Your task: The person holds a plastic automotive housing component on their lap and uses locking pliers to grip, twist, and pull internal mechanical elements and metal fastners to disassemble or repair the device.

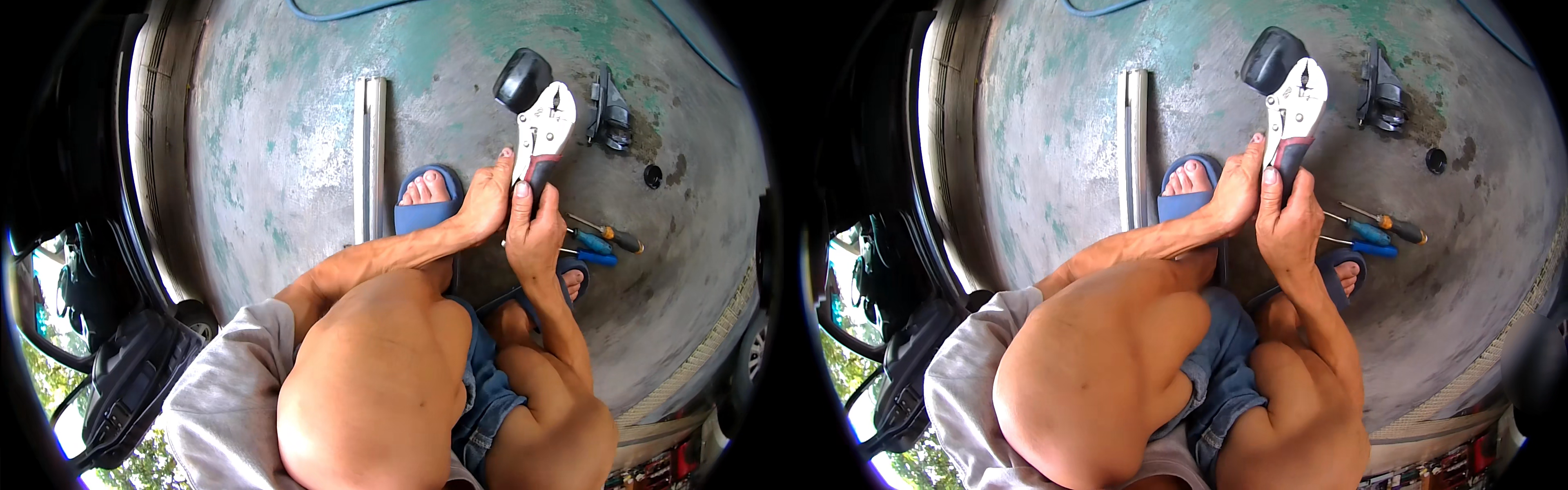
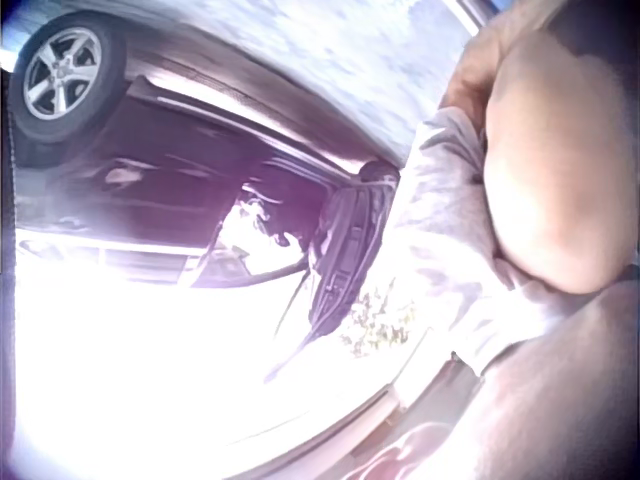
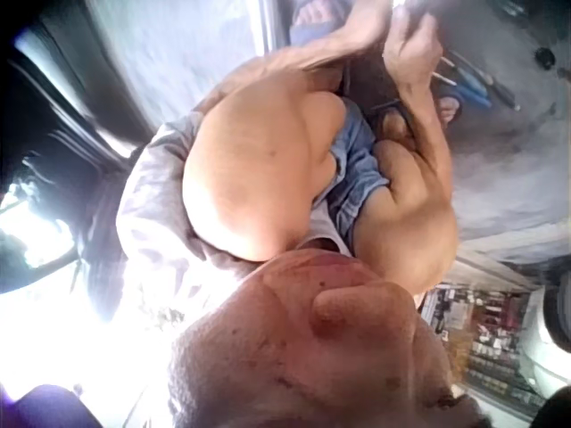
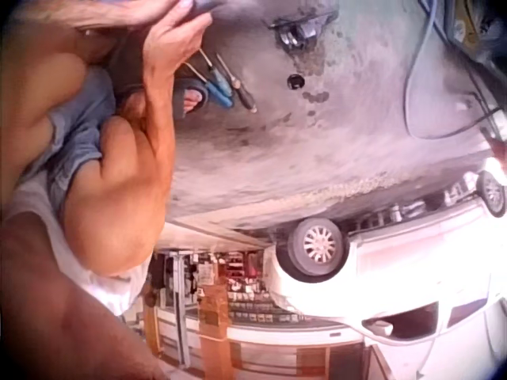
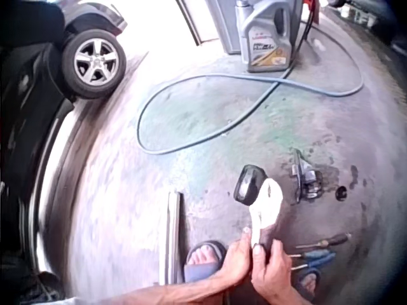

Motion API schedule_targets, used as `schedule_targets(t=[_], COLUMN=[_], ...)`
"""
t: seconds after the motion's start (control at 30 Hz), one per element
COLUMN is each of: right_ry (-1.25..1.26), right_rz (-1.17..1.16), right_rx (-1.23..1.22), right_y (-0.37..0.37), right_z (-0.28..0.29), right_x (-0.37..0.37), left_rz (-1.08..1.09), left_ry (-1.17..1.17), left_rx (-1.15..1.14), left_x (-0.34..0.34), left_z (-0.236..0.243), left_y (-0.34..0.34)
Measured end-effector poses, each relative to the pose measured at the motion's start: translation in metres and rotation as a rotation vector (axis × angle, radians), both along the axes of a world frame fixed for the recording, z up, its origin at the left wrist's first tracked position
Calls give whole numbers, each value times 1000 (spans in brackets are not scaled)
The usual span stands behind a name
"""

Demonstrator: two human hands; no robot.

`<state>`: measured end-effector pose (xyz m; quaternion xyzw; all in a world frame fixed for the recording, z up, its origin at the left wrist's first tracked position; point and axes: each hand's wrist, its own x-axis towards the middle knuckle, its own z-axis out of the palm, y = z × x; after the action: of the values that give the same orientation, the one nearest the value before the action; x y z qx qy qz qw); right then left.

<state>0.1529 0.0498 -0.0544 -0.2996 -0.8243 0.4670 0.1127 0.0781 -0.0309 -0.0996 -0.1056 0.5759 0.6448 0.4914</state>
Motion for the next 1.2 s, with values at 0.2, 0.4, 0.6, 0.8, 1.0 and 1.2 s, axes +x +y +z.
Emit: schedule_targets(t=[0.2,0.4,0.6,0.8,1.0,1.2], right_ry=[10,-55,27,90,-29,-8], right_rz=[-105,-121,-114,-67,-97,-115], right_rx=[-13,-384,-362,-244,-412,44], right_y=[-3,-4,4,7,1,11], right_z=[1,18,26,25,25,10], right_x=[2,-8,5,1,-1,-1], left_rz=[-193,-59,-24,2,-5,-13], left_ry=[279,-227,-493,-375,-214,-205], left_rx=[-94,92,302,275,75,-25], left_x=[-8,-20,-10,-6,-4,-9], left_z=[12,29,19,23,32,32], left_y=[5,0,4,8,2,-5])
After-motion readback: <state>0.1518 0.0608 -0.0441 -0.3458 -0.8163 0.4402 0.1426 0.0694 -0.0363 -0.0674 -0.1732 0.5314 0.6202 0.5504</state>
